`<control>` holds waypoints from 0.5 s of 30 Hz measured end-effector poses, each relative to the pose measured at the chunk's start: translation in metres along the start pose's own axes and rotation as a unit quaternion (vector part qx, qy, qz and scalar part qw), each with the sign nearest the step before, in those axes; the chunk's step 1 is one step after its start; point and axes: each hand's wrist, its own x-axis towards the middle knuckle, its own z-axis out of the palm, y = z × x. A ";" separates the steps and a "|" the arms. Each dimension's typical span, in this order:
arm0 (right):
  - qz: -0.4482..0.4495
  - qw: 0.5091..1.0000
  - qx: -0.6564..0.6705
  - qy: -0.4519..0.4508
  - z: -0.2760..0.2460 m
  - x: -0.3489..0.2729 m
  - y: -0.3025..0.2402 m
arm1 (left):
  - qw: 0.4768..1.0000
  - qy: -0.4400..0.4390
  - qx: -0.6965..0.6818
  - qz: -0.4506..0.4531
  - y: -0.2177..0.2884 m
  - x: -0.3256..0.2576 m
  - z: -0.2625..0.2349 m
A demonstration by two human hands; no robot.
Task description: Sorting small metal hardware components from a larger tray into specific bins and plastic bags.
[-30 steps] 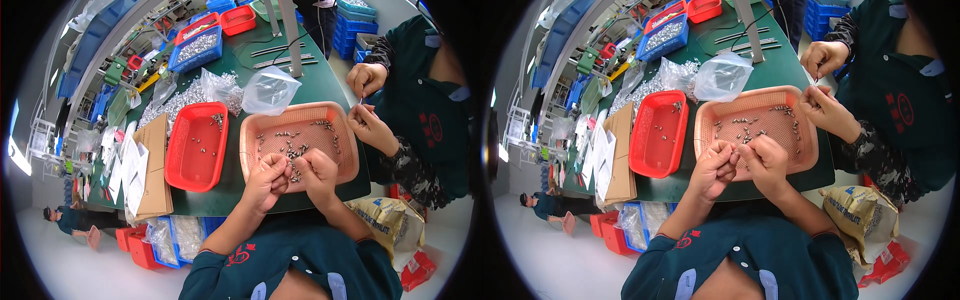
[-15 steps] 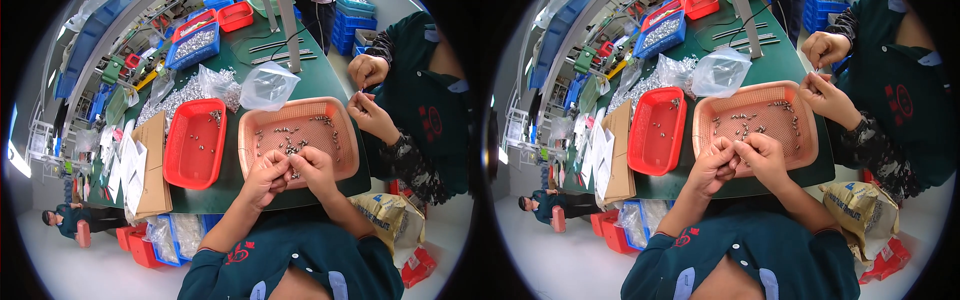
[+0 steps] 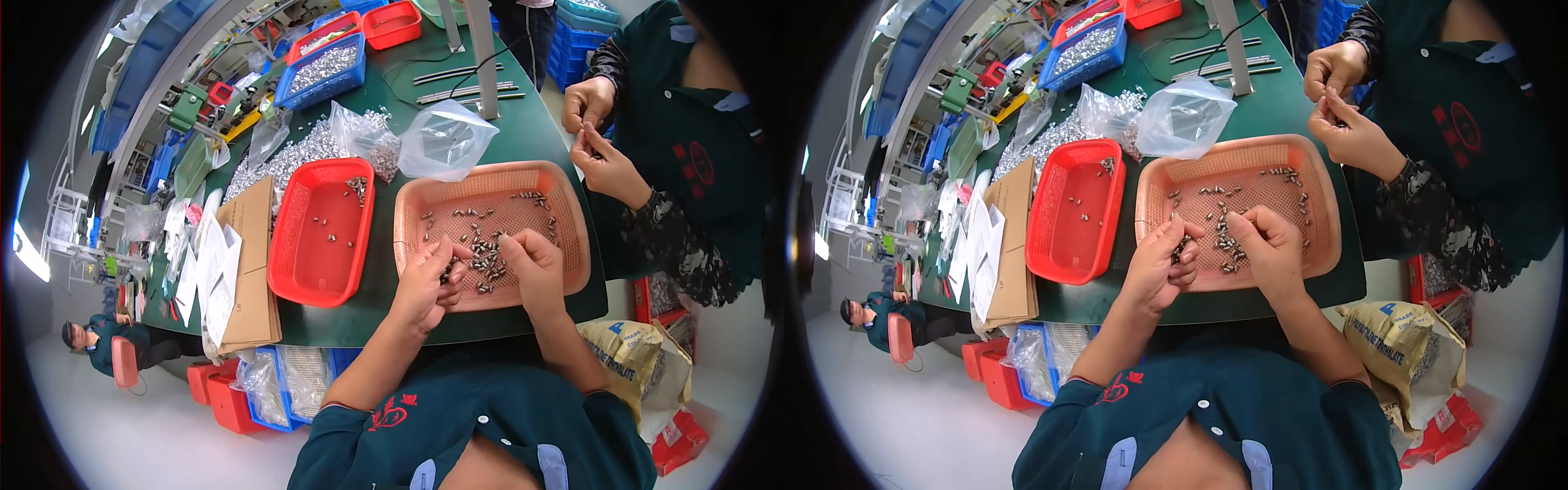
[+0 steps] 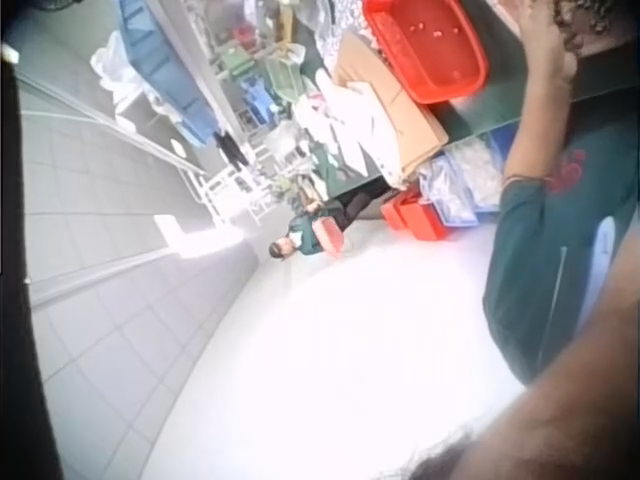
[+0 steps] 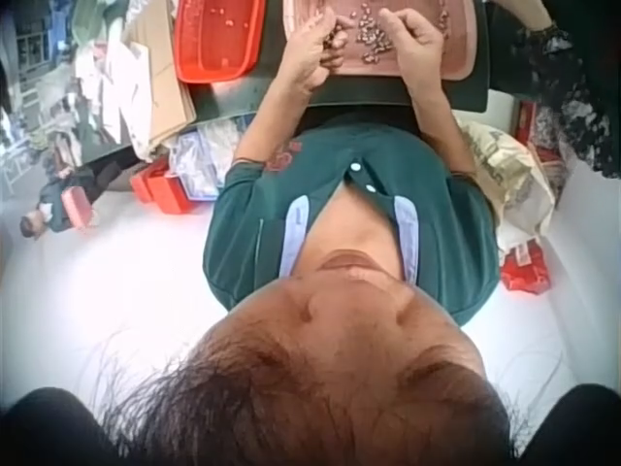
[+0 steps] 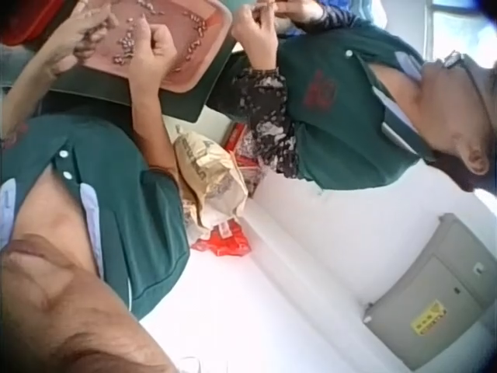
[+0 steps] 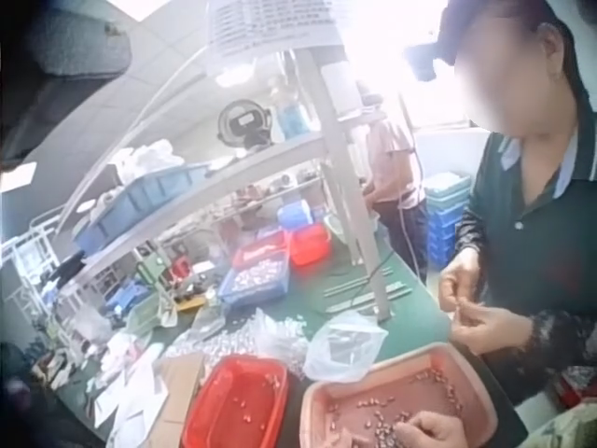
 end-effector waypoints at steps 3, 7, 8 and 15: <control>-0.014 1.000 -0.008 -0.003 0.000 -0.001 0.003 | 0.999 -0.015 0.029 -0.003 0.000 0.000 0.000; -0.048 0.997 -0.060 -0.007 0.004 0.001 0.004 | 0.996 0.002 0.084 0.027 0.001 0.003 0.005; -0.049 0.997 -0.057 -0.006 0.004 0.002 0.005 | 0.992 0.019 0.111 0.053 0.001 0.005 0.007; -0.061 0.995 -0.074 -0.006 0.007 0.001 0.002 | 0.998 0.001 0.054 0.013 0.001 0.009 -0.004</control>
